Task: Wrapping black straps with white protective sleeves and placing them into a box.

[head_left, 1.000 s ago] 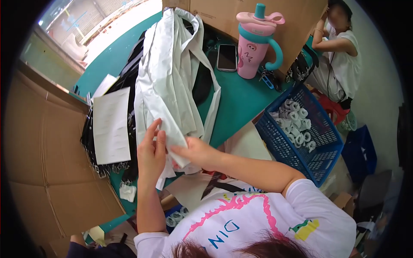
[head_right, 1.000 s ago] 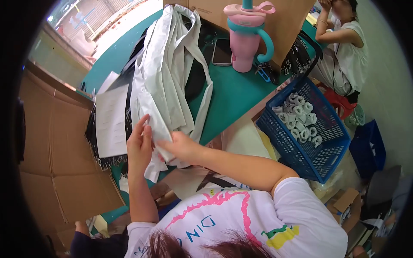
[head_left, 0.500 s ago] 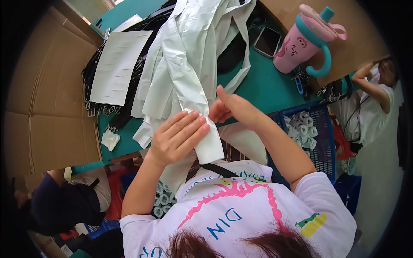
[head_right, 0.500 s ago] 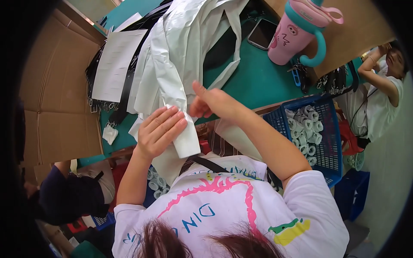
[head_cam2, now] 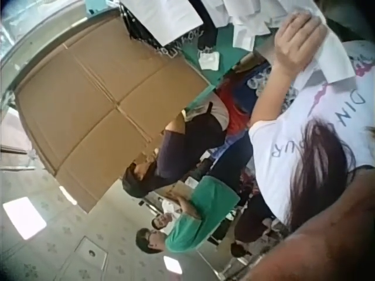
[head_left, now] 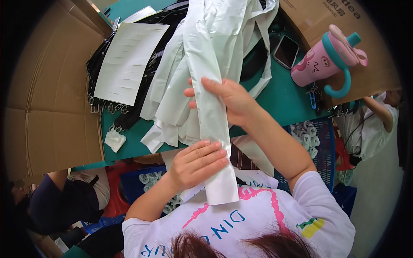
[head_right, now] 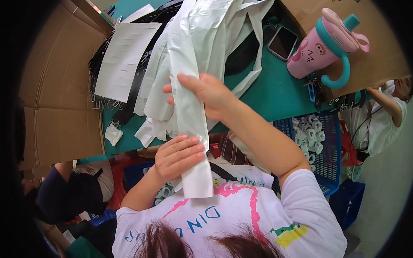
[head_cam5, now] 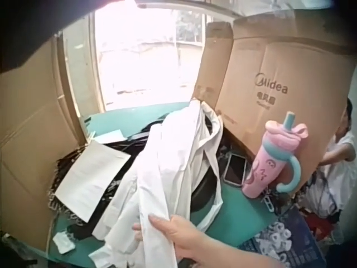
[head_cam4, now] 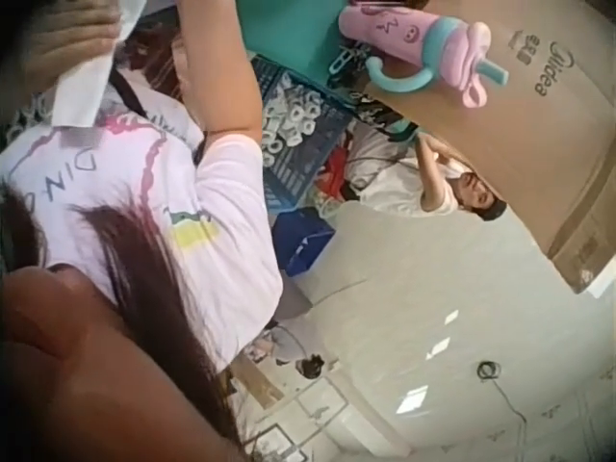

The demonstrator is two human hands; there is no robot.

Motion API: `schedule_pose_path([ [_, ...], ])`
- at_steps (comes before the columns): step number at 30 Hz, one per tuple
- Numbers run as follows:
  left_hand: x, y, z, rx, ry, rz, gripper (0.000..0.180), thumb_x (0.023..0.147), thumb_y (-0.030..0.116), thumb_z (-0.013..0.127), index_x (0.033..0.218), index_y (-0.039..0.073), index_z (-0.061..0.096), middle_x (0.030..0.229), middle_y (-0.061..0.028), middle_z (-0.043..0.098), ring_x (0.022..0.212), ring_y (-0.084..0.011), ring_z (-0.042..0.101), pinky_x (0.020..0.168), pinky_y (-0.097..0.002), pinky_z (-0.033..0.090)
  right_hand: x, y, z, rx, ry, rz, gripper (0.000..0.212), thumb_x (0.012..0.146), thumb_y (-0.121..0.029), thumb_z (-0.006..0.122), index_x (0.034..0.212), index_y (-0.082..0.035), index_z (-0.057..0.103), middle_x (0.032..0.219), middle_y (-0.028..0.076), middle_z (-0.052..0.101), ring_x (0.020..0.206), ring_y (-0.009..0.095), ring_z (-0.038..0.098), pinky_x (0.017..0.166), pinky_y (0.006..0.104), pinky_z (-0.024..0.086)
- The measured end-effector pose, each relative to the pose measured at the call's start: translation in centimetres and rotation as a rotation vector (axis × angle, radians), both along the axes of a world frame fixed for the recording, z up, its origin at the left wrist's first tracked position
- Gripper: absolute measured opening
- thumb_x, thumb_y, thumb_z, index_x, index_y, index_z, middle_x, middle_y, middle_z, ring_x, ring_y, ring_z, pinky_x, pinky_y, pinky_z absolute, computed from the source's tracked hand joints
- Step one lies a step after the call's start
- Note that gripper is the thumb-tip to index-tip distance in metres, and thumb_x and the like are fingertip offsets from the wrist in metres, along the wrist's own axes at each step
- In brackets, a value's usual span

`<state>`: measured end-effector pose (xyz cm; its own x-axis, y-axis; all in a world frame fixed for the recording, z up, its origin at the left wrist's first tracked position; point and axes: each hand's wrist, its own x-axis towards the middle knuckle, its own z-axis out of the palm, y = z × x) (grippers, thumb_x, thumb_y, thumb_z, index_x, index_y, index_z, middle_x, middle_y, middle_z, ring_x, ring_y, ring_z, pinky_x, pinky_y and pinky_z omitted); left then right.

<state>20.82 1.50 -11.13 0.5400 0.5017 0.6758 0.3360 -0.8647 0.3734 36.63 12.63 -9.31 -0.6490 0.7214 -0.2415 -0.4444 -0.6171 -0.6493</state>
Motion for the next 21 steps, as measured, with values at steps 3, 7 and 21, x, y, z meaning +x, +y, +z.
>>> schedule_pose_path([
  [3, -1.4, -0.5, -0.2, -0.645, -0.301, 0.156, 0.013, 0.079, 0.011, 0.063, 0.088, 0.002, 0.065, 0.084, -0.0070, 0.066, 0.078, -0.0170, 0.064, 0.072, -0.0299, 0.050, -0.9, 1.1, 0.3, 0.106, -0.104, -0.006, 0.041, 0.093, -0.030, 0.051, 0.119, 0.002, 0.050, 0.104, 0.012, 0.063, 0.090, 0.019, 0.062, 0.078, 0.0325, 0.052],
  [7, -3.1, 1.4, 0.9, -1.380, -0.717, 0.274, 0.020, 0.088, 0.018, 0.058, 0.085, -0.001, 0.066, 0.079, -0.0053, 0.065, 0.072, -0.0105, 0.061, 0.065, -0.0250, 0.047, -1.5, 0.6, -0.6, 0.391, -0.254, 0.094, 0.038, 0.093, -0.026, 0.051, 0.118, 0.002, 0.051, 0.107, 0.011, 0.063, 0.096, 0.016, 0.060, 0.085, 0.0309, 0.048],
  [21, -3.1, 6.0, 1.9, -2.106, -0.541, -0.086, 0.021, 0.084, 0.015, 0.061, 0.092, -0.004, 0.063, 0.089, -0.0096, 0.066, 0.080, -0.0150, 0.064, 0.072, -0.0291, 0.050, 1.8, 1.2, -1.6, 0.909, -0.625, 0.227, 0.025, 0.093, -0.011, 0.047, 0.111, 0.001, 0.059, 0.106, 0.008, 0.064, 0.098, 0.015, 0.059, 0.089, 0.0283, 0.043],
])
